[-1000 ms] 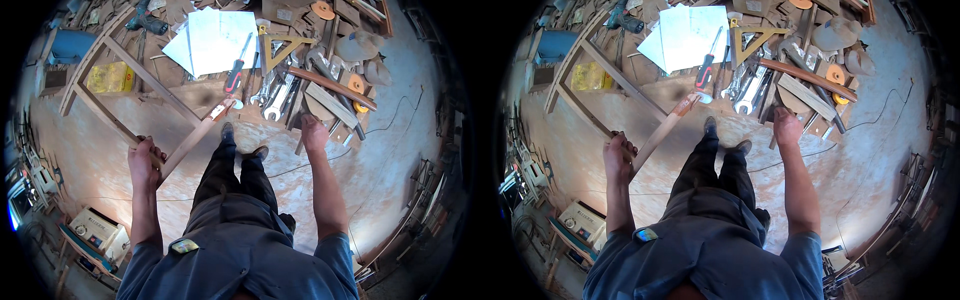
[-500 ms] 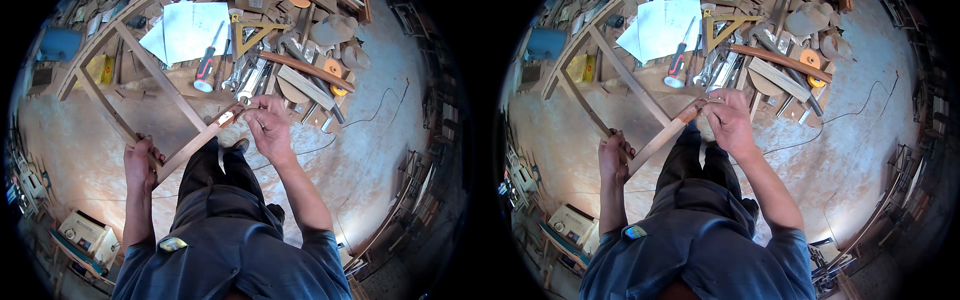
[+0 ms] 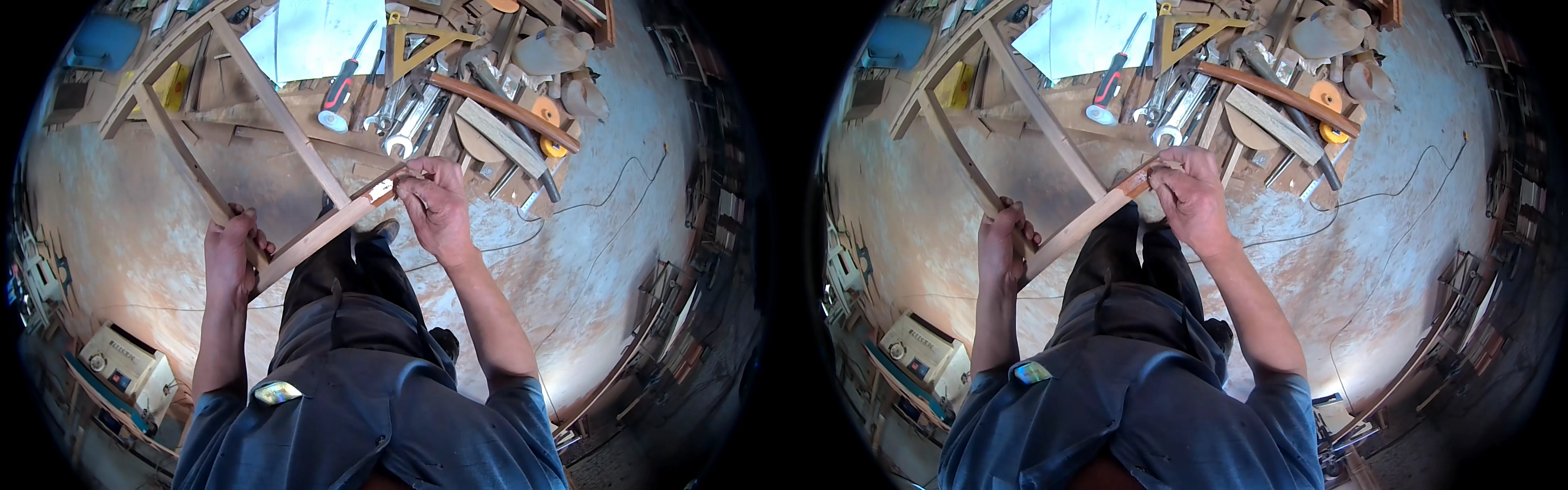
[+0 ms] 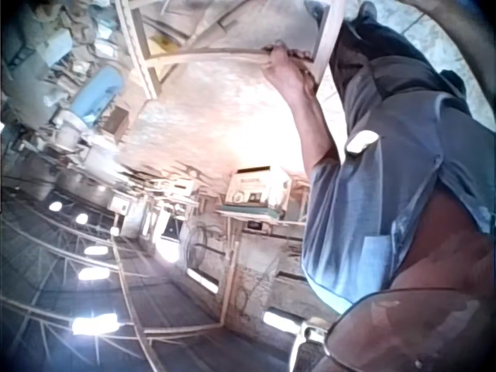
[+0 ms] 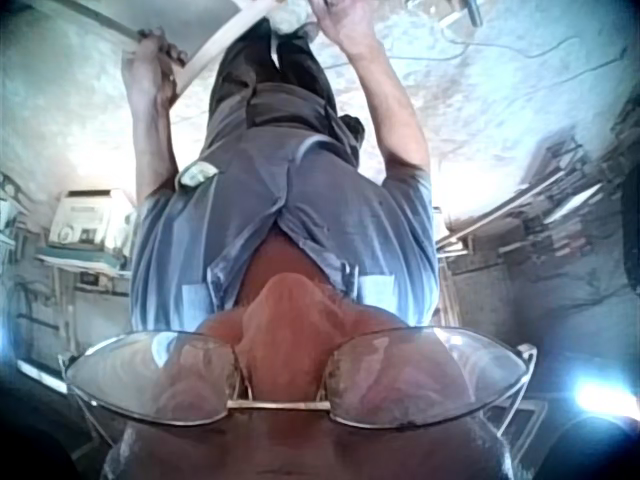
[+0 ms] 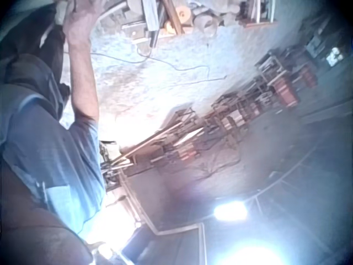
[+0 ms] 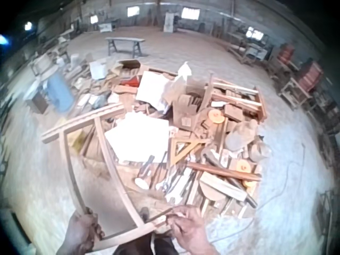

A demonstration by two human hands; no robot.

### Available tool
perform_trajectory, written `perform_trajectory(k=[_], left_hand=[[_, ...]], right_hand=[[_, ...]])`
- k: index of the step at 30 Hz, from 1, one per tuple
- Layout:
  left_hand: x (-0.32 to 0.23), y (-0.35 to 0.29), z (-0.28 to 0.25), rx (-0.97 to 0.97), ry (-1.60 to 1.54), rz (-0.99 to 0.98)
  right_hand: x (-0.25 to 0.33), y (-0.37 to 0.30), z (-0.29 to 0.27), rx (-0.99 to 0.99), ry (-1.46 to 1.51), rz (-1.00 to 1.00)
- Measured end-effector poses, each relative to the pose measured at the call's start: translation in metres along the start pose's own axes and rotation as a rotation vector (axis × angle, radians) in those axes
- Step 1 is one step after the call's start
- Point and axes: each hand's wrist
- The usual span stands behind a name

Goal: The person assembles a wooden chair frame by applying glue to the joints and inserting dowels. They use a power sander to smooth the glued areas and a table saw to cut wooden pieces to size. The person works in a workshop environment, handling various tools and wooden components.

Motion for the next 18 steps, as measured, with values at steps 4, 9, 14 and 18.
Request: perform_trajectory(k=[4,9,14,18], left_hand=[[0.0034,-0.0019,-0.0019,0.006,-0.002,0.006],[0.0028,-0.0043,0.0006,0.005,0.002,-0.004],[0.0043,-0.0043,0.0005,0.008,-0.002,-0.008],[0.0052,-0.0050,0.0012,0.005,-0.004,-0.014]], right_hand=[[0.0000,-0.0022,0.0003,0.008,0.037,0.028],[-0.0043,-0.0033,0.0002,-0.001,0.005,0.001],[-0.0013,-0.0067,-0.0009,-0.011,0.079,0.065],[0.0025,-0.0049,-0.0043,0.014,0.021,0.036]])
Point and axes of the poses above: each hand's wrist, its own y-axis towards the middle knuckle, its own z-axis out of the palm, x = y × z, and after that the axes turned 12 degrees about x, right-handed
